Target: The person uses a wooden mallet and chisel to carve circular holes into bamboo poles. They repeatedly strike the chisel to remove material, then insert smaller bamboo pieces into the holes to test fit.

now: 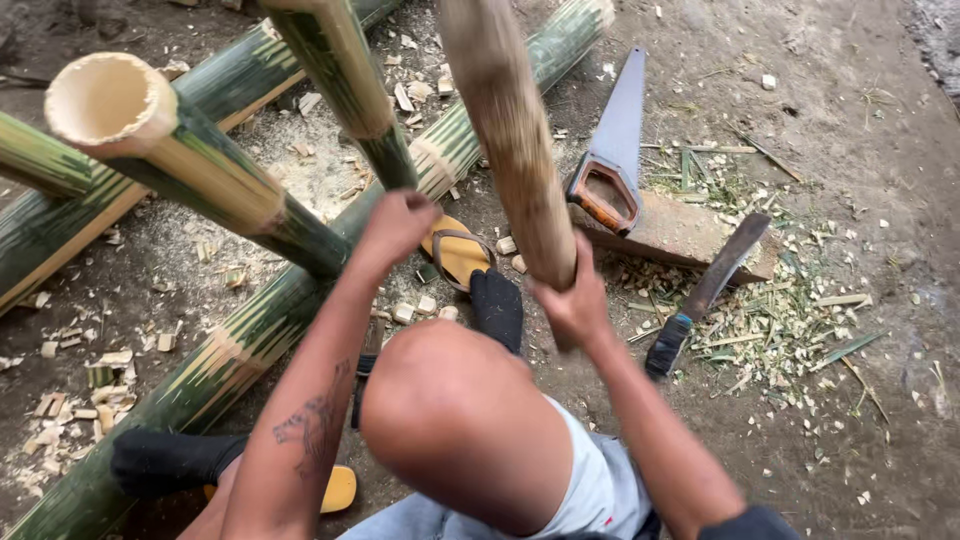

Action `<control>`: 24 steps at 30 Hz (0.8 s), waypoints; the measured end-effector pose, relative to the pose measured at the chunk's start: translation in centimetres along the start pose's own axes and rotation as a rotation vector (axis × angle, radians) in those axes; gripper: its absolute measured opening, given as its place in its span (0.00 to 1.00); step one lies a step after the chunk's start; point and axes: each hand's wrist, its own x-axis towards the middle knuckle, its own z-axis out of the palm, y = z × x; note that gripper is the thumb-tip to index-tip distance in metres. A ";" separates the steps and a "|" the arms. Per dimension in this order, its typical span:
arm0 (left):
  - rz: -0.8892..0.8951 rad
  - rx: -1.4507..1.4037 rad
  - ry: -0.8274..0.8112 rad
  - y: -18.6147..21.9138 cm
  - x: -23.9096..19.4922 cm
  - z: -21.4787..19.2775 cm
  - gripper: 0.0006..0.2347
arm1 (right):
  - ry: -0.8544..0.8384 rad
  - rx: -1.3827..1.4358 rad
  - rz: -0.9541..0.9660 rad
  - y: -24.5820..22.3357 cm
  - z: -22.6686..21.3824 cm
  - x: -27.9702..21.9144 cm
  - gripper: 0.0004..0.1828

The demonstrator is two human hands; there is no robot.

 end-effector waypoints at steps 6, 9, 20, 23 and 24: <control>0.125 -0.290 0.125 -6.4 -2.3 3.7 0.11 | -0.029 -0.251 0.213 13.7 2.7 -10.4 0.48; 0.147 -0.434 0.234 -9.1 -3.2 3.7 0.10 | -0.021 -0.414 0.053 15.0 3.0 -8.4 0.42; -0.262 0.252 0.585 -20.1 -10.9 -8.6 0.22 | -1.230 -0.191 -0.988 -15.2 15.1 12.3 0.21; -0.569 0.445 0.409 -24.4 -15.2 -12.5 0.43 | -1.368 -0.534 -1.508 -20.8 18.9 9.0 0.20; -0.649 0.521 0.343 -26.1 -16.7 -13.3 0.46 | -1.275 -0.664 -1.785 -21.6 20.7 6.9 0.19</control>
